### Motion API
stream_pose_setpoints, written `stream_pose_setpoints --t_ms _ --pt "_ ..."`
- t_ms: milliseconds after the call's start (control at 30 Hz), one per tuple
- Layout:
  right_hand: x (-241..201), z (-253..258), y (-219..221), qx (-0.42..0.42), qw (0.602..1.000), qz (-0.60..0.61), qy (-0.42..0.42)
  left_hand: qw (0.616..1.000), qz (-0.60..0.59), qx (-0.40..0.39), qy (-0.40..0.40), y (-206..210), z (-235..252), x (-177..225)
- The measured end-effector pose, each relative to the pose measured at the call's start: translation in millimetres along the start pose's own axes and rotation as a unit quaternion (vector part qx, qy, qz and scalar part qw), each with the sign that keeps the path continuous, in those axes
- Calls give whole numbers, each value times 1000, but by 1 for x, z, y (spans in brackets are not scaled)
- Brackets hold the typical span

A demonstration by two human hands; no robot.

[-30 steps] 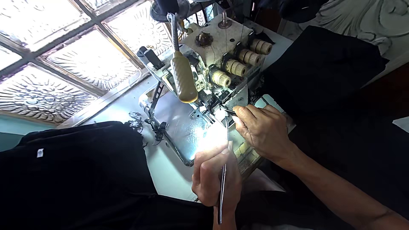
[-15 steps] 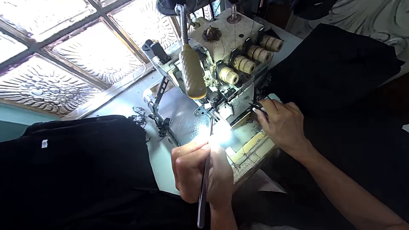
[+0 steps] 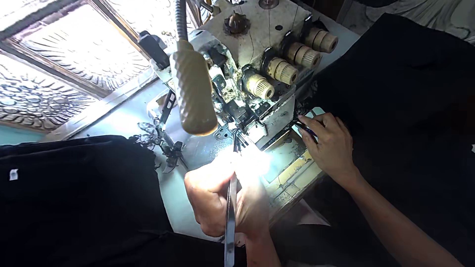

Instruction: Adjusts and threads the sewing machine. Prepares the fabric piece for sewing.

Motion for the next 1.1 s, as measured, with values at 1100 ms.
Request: stream_pose_setpoints --t_ms 1100 --pt "3 -1 1 -2 1000 4 11 998 -45 23 -47 0 3 4"
Point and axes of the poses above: each hand's wrist, its own z-axis towards the middle knuckle, its own y-axis out of the palm, x = y × z, the point moved 1 cm from there along z, towards the middle knuckle, and after that the axes turned 4 degrees about y, right-handed, at the moved point
